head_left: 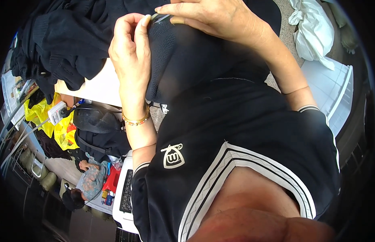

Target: Trimming loose threads from black garments using a pair of thread snips.

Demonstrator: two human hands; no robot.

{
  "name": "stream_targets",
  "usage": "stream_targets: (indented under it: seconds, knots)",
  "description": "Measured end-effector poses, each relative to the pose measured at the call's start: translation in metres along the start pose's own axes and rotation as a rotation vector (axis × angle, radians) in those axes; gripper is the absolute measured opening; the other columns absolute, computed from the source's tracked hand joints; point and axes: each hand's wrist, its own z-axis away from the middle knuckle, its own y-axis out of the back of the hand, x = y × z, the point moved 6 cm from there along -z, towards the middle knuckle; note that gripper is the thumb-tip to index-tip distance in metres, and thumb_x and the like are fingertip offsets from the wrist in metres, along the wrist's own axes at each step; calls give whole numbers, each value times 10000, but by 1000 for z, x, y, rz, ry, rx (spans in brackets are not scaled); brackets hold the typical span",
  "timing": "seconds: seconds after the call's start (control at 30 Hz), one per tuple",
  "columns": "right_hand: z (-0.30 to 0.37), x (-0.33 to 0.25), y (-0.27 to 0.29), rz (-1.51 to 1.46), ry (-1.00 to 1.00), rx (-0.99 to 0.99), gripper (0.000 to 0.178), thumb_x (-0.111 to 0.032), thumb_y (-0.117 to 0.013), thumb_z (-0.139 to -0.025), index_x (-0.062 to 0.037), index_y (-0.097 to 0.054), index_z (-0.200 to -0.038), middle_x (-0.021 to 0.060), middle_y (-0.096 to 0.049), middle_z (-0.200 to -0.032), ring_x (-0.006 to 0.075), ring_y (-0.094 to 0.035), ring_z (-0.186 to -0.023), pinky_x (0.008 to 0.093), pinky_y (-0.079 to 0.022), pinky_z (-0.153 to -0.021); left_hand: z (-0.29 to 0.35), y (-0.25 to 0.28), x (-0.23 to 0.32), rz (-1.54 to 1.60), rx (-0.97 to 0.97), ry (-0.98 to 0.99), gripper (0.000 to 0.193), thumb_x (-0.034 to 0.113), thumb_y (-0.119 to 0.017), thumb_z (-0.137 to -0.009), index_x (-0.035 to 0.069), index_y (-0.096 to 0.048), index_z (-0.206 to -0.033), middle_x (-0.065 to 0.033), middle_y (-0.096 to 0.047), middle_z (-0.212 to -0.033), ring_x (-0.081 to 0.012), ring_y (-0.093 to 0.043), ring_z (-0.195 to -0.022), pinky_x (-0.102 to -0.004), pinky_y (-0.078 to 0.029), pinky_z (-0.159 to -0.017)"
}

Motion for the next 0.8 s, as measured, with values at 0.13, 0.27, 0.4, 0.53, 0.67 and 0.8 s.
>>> stream_targets:
  seconds: [0.13, 0.27, 0.4, 0.53, 0.67, 0.8]
  knots:
    - [0, 7, -3, -34, 26, -52, 208, -191, -678, -768, -90, -651, -949, 48, -543, -790, 218, -574, -730, 320, -474, -577, -2, -2, 1, 7, -21, -30, 96, 110, -630, -908, 30, -611, -957, -58, -644, -772, -113, -607, -664, -215, -478, -594]
    - [-7, 10, -6, -64, 30, -222, 207, -197, -661, -796, -97, -654, -978, 63, -551, -808, 257, -580, -751, 353, -478, -611, -4, -1, 2, -41, -42, -53, 93, 113, -623, -912, 30, -611, -954, -60, -639, -755, -110, -602, -655, -218, -475, -588]
    - [-7, 16, -9, -90, 43, -270, 205, -197, -656, -804, -99, -658, -984, 67, -555, -820, 265, -577, -748, 362, -479, -625, -4, -2, 4, -24, -64, -53, 92, 118, -617, -917, 33, -613, -951, -54, -639, -755, -111, -600, -652, -220, -477, -589]
    - [0, 13, -7, -161, 140, -62, 196, -184, -660, -798, -96, -664, -973, 62, -564, -814, 258, -581, -748, 358, -480, -615, -3, -3, 2, 31, -41, 15, 101, 125, -600, -929, 26, -613, -947, -50, -646, -765, -107, -617, -682, -214, -490, -625]
    - [-2, 7, -8, -87, 40, -71, 193, -162, -673, -799, -87, -668, -978, 58, -580, -799, 260, -588, -728, 340, -485, -602, 1, 6, -5, 345, 24, 107, 111, 99, -544, -957, -5, -581, -949, -76, -680, -855, -116, -650, -768, -230, -513, -743]
    - [10, 19, -4, -679, -406, -64, 399, -128, -752, -784, -33, -601, -1141, 54, -512, -724, 111, -490, -630, 249, -422, -574, 16, 61, -7, 250, 206, 130, 180, 109, -556, -953, 0, -538, -1095, -94, -645, -1035, -132, -616, -930, -248, -493, -844]
